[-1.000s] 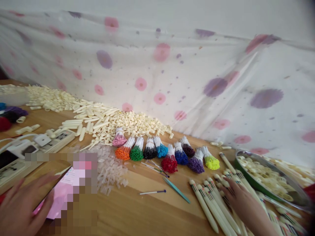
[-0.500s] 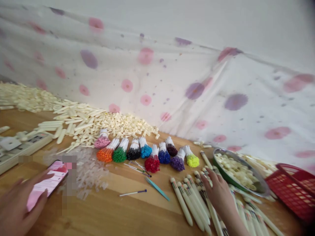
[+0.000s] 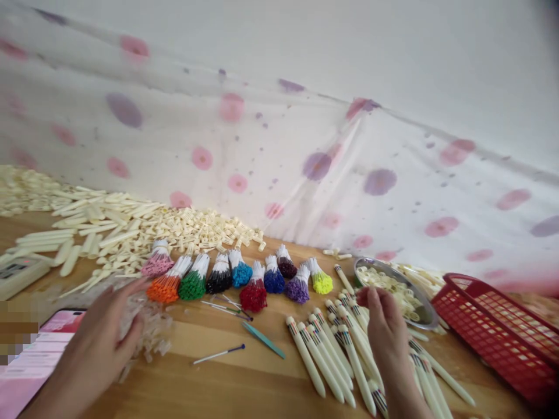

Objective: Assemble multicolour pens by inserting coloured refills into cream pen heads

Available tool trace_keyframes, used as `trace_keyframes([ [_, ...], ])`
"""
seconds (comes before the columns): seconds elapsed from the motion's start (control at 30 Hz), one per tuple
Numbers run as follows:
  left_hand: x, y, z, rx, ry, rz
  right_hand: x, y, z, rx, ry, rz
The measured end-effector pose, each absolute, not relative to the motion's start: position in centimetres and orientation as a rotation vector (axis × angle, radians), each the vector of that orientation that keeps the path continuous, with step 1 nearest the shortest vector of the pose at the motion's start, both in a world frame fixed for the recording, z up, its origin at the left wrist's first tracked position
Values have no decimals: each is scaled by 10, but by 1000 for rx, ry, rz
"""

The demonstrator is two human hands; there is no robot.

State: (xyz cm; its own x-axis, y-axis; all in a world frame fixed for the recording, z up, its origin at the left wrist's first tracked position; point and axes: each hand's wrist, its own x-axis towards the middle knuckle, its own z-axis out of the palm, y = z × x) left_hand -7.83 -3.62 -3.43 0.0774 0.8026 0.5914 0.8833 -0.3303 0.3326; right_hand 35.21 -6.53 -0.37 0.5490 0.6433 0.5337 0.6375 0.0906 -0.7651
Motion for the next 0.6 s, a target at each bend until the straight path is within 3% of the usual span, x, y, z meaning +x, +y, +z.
trace_keyframes([
  [0.2,-94,9,-5,-2074,-2105,-1116,305,-53,-2,-1656,-1343,124],
  [0.6,-196,80,31,-2051,-2351,-811,185,-36,-69,-1415,-2045,419],
])
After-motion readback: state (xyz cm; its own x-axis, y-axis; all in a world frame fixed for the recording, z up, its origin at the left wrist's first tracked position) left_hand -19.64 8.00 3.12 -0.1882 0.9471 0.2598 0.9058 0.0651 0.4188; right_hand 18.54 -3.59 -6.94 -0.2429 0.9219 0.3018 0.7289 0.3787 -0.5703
